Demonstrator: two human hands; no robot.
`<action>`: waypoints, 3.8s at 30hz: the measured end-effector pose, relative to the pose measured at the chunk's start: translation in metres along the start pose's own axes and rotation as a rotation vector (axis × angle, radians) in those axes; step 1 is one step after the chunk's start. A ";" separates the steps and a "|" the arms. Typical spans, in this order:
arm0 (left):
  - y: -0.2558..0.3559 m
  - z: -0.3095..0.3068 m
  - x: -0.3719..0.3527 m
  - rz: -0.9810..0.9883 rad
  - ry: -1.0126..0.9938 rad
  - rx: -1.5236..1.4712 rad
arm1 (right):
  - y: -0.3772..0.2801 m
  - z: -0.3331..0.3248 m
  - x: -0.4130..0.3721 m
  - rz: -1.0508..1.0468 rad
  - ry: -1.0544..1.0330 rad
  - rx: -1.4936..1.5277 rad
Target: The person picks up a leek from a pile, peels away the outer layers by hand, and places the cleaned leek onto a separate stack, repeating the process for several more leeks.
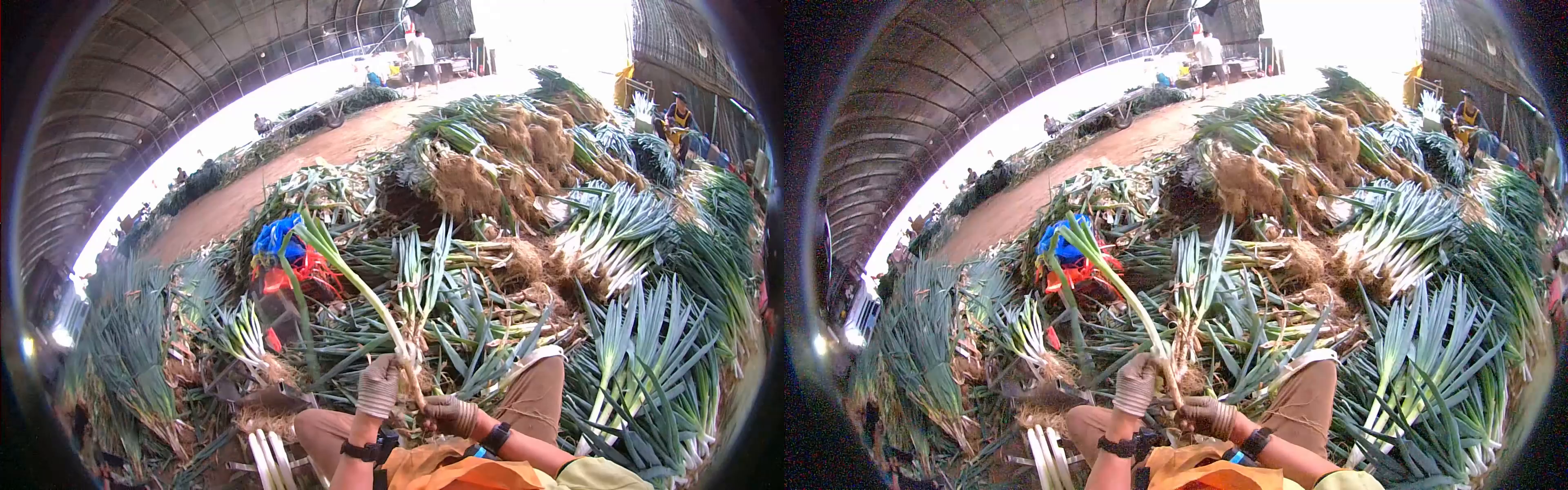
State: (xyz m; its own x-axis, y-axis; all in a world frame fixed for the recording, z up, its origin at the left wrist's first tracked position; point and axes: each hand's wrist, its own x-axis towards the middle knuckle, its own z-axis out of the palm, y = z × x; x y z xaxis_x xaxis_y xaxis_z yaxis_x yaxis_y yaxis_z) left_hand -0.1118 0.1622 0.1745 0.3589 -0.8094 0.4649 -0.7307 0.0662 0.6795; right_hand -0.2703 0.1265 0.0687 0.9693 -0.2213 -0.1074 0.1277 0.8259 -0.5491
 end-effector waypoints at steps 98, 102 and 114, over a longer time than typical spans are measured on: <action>-0.130 -0.073 0.071 -0.742 0.440 -1.231 | -0.047 0.008 -0.097 0.327 0.341 -2.133; -0.101 -0.016 0.040 -0.821 0.363 -1.334 | -0.027 -0.004 -0.027 -0.070 0.443 -0.952; -0.085 -0.028 0.014 -0.276 0.227 -0.773 | -0.023 0.071 0.125 -0.002 0.241 -0.284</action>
State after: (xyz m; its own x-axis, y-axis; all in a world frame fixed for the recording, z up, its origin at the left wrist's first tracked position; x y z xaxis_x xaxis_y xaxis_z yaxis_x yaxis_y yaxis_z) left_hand -0.0285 0.1615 0.1393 0.6342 -0.7238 0.2719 -0.0278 0.3301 0.9435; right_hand -0.1369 0.1170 0.1265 0.8874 -0.3667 -0.2793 0.0337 0.6559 -0.7541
